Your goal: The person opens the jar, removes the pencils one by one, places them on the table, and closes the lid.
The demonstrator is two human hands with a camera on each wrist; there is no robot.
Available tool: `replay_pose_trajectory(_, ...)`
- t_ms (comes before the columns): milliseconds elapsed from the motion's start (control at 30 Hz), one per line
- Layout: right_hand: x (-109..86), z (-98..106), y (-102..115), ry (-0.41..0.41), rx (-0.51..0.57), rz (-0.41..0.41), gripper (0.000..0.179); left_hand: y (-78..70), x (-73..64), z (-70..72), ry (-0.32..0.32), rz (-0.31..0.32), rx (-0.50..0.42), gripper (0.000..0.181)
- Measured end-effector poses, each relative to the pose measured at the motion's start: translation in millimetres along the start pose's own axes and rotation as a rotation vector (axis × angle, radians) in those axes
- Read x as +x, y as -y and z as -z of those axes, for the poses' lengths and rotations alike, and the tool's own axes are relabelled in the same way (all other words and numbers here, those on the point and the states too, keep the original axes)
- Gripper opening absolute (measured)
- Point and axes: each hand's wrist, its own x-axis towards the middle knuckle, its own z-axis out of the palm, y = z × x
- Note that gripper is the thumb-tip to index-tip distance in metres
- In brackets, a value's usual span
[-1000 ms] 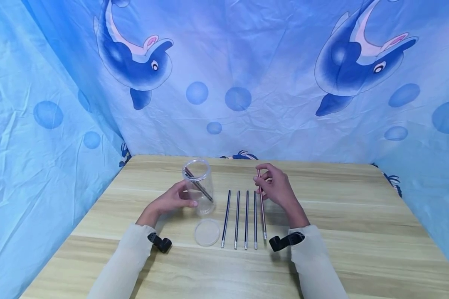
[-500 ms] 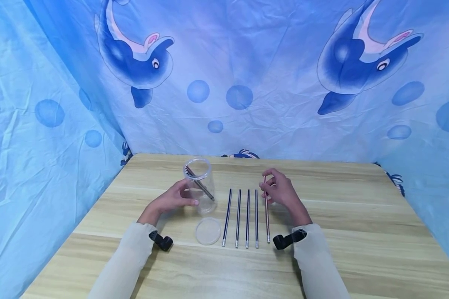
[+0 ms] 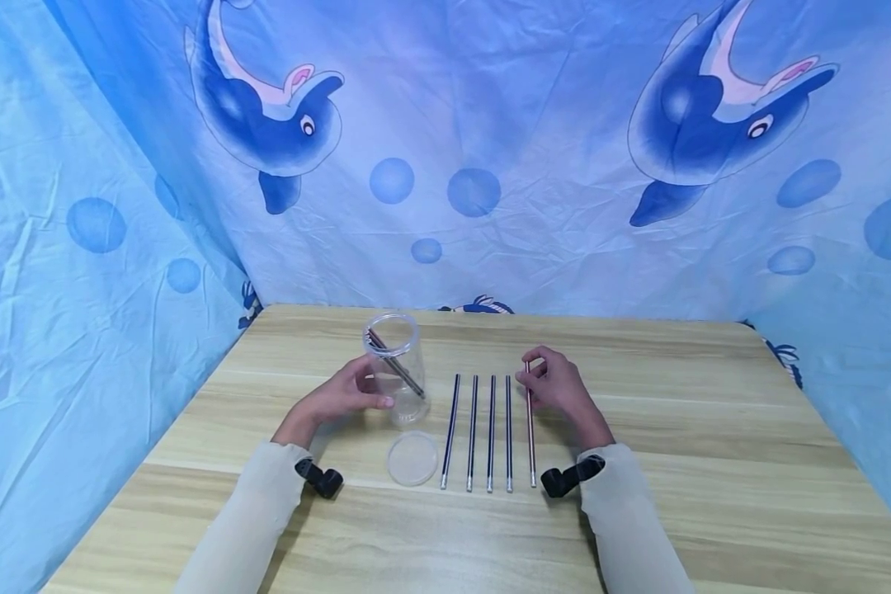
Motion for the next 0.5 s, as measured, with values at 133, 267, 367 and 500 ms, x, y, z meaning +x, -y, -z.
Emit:
replay_pose_trajectory(133,-0.2,-3,-1,-0.015,-0.042,-0.019,0.03,-0.7,0.7,-0.4,0.004,-0.004,0.004,0.077)
replay_pose_trajectory(267,0.0,-6,-3,-0.014,-0.093,-0.027,0.029,-0.4,0.9,-0.9,0.001,0.001,0.005,0.075)
replay_pose_trajectory(367,0.8,-10,-3,-0.023,-0.131,-0.027,0.028,-0.9,0.4,-1.0,-0.002,0.005,0.002,0.073)
replay_pose_trajectory(500,1.8,-14,-2,-0.042,-0.166,-0.025,0.027,-1.8,-0.3,-0.6,-0.003,0.012,-0.003,0.073)
